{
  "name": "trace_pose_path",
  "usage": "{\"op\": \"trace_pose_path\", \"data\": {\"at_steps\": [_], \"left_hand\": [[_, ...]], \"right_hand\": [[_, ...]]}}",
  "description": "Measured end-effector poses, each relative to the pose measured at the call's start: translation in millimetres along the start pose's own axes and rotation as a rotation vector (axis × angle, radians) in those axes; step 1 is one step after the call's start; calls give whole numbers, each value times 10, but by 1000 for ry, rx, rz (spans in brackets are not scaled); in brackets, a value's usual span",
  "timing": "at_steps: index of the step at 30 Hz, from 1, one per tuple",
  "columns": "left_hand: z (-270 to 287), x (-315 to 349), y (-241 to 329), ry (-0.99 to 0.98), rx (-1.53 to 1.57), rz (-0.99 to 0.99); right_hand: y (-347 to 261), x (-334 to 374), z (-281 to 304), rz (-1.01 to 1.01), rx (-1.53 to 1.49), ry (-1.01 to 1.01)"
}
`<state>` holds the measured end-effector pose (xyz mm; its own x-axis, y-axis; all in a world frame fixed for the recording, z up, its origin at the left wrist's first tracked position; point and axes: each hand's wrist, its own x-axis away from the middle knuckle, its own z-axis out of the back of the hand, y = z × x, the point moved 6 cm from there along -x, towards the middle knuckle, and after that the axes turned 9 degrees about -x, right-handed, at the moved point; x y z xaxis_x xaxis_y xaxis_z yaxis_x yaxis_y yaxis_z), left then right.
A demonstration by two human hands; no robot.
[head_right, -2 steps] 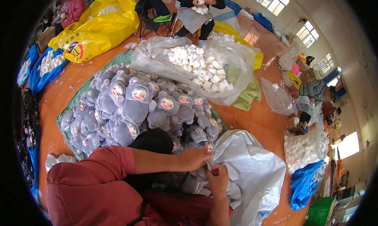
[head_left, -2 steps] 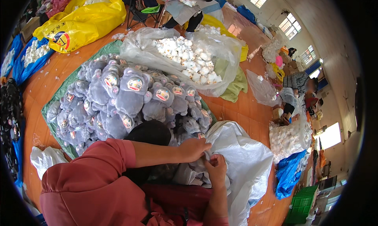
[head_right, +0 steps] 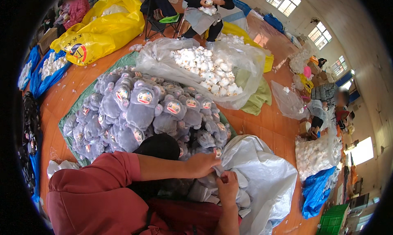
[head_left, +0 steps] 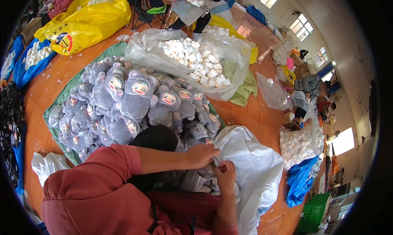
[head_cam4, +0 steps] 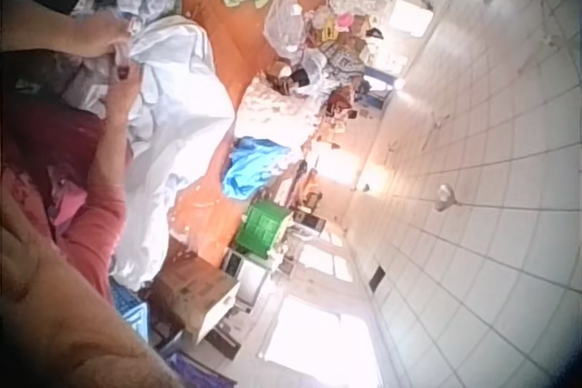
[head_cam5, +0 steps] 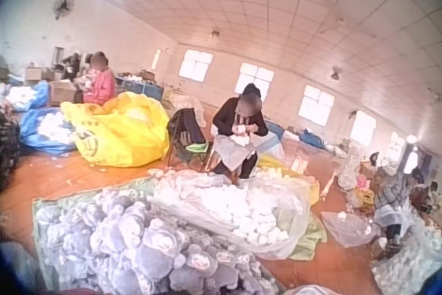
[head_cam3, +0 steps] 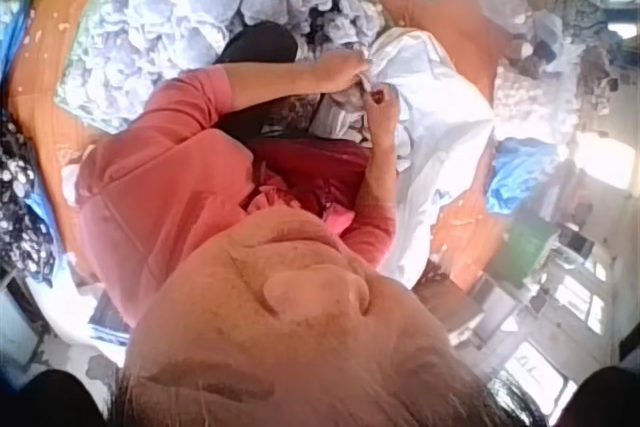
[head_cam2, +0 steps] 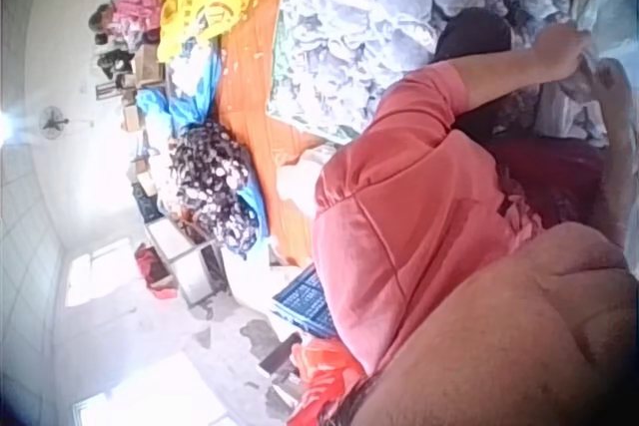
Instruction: The person sits on the floor and repeatedly stuffs white filling into gray plush toys. They open the toy, insert the filling, and place the stuffed toy aside. The process is repeated for multiple toys.
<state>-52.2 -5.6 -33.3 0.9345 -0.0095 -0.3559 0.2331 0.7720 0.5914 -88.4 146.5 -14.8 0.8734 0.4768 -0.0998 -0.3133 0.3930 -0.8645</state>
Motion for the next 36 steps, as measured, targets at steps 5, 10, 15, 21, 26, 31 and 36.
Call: {"op": "trace_pose_path", "data": {"at_steps": [5,10,15,21,26,31,36], "left_hand": [[46,-53,140,-77,-1,-197],[133,-33,158,-15,-19,-237],[121,-15,187,-4,-18,-283],[49,-21,-50,-82,-118,-161],[428,-219,-415,-67,112,276],[112,-216,-700,-129,998,594],[142,-193,-561,-63,1137,584]], "right_hand": [[-8,-41,119,254,100,80],[43,-29,73,48,-36,81],[104,-7,44,73,107,89],[-33,0,-176,118,143,-33],[17,-38,119,106,-189,72],[-150,-26,229,154,-189,-184],[-88,74,111,-219,-613,-351]]}}
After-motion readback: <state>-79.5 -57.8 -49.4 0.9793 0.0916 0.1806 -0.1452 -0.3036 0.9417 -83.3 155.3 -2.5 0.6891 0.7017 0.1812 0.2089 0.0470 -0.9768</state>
